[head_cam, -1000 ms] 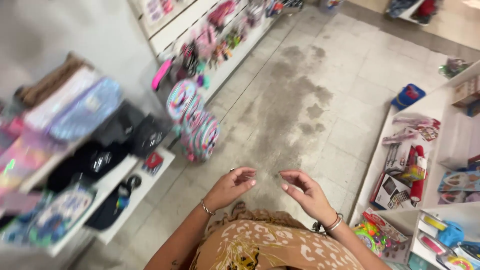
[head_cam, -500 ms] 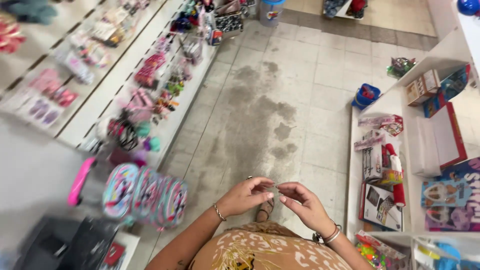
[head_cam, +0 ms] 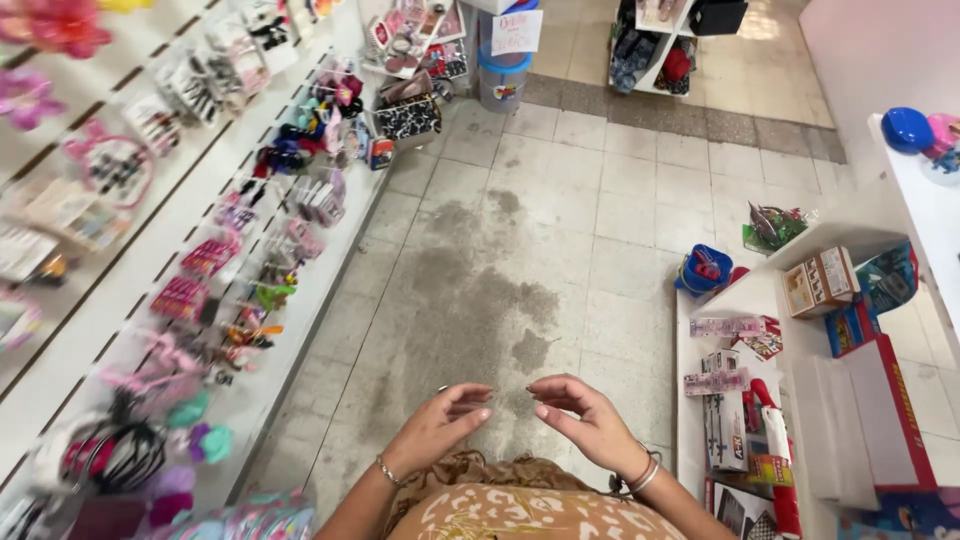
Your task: Inspect various pencil cases and pouches by picking them up and opening zippers while walking through a gift shop
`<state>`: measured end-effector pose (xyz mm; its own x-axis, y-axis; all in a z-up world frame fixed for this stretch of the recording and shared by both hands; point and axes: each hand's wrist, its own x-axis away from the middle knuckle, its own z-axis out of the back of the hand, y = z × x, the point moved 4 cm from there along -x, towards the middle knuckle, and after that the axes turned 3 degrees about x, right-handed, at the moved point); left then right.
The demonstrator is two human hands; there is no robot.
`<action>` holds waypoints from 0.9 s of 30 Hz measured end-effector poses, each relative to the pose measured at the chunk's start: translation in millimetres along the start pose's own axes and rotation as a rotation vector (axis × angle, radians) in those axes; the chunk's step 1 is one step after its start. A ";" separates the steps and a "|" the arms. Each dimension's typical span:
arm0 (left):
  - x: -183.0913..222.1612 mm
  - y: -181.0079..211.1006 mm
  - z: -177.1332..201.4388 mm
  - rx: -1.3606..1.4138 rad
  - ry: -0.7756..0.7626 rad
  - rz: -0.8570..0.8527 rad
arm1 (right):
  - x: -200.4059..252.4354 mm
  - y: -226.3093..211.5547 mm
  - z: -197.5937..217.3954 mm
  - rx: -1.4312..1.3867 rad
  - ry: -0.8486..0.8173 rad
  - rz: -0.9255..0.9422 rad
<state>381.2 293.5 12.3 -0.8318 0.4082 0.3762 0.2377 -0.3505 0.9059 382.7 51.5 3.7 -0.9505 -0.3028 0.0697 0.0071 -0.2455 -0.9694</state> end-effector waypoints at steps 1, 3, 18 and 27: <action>-17.3 1.1 7.9 0.001 -0.009 0.006 | -18.7 4.1 8.9 -0.003 0.004 -0.010; -58.3 0.0 36.1 0.092 0.036 0.156 | -66.8 11.3 24.6 0.013 -0.007 -0.044; -454.9 184.4 118.4 -0.104 -0.271 -0.142 | -345.6 33.6 236.1 -0.007 0.308 -0.053; -685.7 257.1 96.7 -0.087 -0.349 -0.127 | -487.6 94.8 419.1 0.034 0.405 -0.047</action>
<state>1061.1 5.0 6.1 -0.6274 0.7103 0.3191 0.0875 -0.3429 0.9353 977.1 -210.0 -23.6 -0.9954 0.0953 0.0084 -0.0352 -0.2826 -0.9586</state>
